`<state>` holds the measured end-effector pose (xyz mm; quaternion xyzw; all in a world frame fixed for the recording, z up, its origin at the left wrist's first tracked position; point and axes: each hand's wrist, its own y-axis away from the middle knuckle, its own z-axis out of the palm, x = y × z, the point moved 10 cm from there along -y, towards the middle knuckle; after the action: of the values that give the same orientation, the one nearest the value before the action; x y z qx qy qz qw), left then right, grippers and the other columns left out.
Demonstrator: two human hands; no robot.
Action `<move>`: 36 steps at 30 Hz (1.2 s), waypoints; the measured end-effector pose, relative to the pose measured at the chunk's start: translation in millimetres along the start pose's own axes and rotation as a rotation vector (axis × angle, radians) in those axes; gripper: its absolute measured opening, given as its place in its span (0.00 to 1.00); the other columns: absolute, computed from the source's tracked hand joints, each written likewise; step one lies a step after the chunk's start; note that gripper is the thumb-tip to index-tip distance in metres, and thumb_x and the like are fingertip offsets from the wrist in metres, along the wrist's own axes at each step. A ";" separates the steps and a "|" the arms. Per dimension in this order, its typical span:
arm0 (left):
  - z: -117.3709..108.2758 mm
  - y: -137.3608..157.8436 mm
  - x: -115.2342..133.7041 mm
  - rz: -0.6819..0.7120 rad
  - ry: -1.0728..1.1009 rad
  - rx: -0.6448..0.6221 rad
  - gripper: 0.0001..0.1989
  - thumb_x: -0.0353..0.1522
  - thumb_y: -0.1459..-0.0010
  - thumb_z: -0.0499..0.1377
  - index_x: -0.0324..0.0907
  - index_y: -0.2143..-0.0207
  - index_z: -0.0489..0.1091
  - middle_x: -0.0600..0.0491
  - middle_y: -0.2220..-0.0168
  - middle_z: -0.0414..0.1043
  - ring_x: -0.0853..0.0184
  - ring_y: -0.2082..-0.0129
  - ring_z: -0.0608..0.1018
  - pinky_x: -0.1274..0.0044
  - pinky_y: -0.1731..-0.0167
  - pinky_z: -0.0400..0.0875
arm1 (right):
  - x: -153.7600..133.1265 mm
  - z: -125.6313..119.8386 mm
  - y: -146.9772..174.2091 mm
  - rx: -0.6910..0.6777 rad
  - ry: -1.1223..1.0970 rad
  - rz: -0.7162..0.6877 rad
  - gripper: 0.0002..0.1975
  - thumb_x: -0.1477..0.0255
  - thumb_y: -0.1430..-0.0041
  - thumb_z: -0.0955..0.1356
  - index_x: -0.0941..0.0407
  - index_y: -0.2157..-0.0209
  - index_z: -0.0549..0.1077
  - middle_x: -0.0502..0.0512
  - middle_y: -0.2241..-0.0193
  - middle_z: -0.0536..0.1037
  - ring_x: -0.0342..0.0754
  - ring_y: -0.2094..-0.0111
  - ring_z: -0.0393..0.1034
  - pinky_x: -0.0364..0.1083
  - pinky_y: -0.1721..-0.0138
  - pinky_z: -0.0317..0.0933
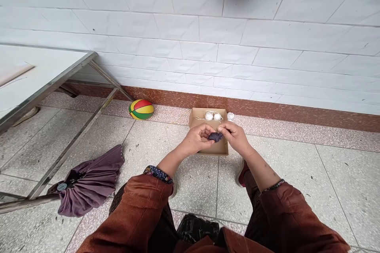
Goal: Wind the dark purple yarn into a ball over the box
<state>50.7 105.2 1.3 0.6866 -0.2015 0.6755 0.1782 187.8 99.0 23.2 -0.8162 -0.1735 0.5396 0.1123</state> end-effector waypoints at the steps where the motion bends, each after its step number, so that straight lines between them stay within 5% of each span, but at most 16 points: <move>1: 3.0 0.8 -0.1 -0.014 0.074 -0.029 0.15 0.28 0.52 0.68 0.41 0.61 0.70 0.53 0.64 0.74 0.70 0.65 0.76 0.75 0.59 0.71 | 5.0 1.5 0.1 0.005 -0.011 0.022 0.10 0.66 0.32 0.66 0.53 0.67 0.74 0.51 0.71 0.76 0.47 0.68 0.70 0.45 0.64 0.63; 4: 1.1 -0.1 0.7 -0.027 0.278 -0.025 0.17 0.30 0.54 0.70 0.42 0.61 0.70 0.54 0.63 0.74 0.71 0.64 0.76 0.76 0.60 0.70 | 12.9 16.6 3.8 -0.037 -0.033 0.062 0.11 0.65 0.31 0.64 0.53 0.67 0.73 0.51 0.71 0.76 0.46 0.69 0.69 0.45 0.65 0.63; 8: -24.6 -3.8 -0.3 0.006 0.345 0.192 0.18 0.29 0.55 0.71 0.42 0.62 0.69 0.56 0.65 0.74 0.72 0.64 0.76 0.77 0.59 0.69 | 2.9 40.4 13.3 -0.120 0.019 0.032 0.12 0.65 0.30 0.63 0.54 0.67 0.71 0.51 0.71 0.75 0.46 0.69 0.69 0.44 0.65 0.63; 12: -47.0 -4.6 -6.9 -0.007 0.161 0.369 0.16 0.28 0.55 0.68 0.42 0.63 0.69 0.56 0.66 0.74 0.71 0.66 0.75 0.77 0.60 0.68 | -23.2 57.0 21.5 -0.260 0.065 -0.079 0.12 0.65 0.29 0.62 0.54 0.66 0.71 0.52 0.71 0.75 0.47 0.68 0.69 0.45 0.62 0.63; 15: -51.6 -4.5 -5.6 0.005 -0.096 0.401 0.15 0.24 0.57 0.65 0.41 0.64 0.70 0.55 0.67 0.73 0.70 0.67 0.74 0.76 0.63 0.68 | -32.4 45.9 18.5 -0.250 0.037 -0.090 0.12 0.64 0.30 0.63 0.53 0.66 0.73 0.52 0.71 0.75 0.47 0.69 0.69 0.45 0.64 0.63; 20: -12.6 -3.5 9.8 0.101 -0.263 0.113 0.15 0.21 0.57 0.62 0.42 0.65 0.72 0.55 0.66 0.72 0.69 0.66 0.74 0.75 0.62 0.68 | -12.6 0.4 1.9 -0.008 -0.008 0.019 0.12 0.63 0.32 0.65 0.53 0.66 0.74 0.52 0.71 0.76 0.47 0.69 0.69 0.46 0.64 0.63; 25: 7.1 1.5 8.9 0.013 0.102 -0.029 0.15 0.25 0.55 0.65 0.42 0.63 0.70 0.54 0.64 0.72 0.70 0.65 0.75 0.76 0.61 0.69 | 14.5 2.9 0.5 0.054 -0.009 0.112 0.12 0.64 0.32 0.64 0.54 0.68 0.71 0.50 0.72 0.74 0.46 0.70 0.67 0.44 0.66 0.62; 30: -26.9 -3.3 -1.2 0.006 0.294 0.234 0.17 0.28 0.56 0.68 0.42 0.63 0.69 0.56 0.65 0.72 0.72 0.64 0.74 0.78 0.60 0.67 | 11.0 44.0 14.3 -0.083 0.008 0.111 0.13 0.63 0.32 0.62 0.54 0.68 0.71 0.49 0.74 0.72 0.45 0.72 0.66 0.43 0.68 0.61; 36: -47.8 -5.2 -9.6 -0.032 0.052 0.394 0.15 0.25 0.59 0.65 0.41 0.66 0.68 0.58 0.69 0.72 0.72 0.68 0.73 0.78 0.63 0.66 | -16.8 48.5 17.0 -0.188 0.017 0.007 0.12 0.64 0.32 0.63 0.53 0.68 0.71 0.50 0.73 0.73 0.45 0.72 0.67 0.44 0.66 0.61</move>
<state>12.4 134.7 -7.0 0.6935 -0.0497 0.7165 0.0563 140.0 76.4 12.1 -0.8282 -0.2196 0.5144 0.0350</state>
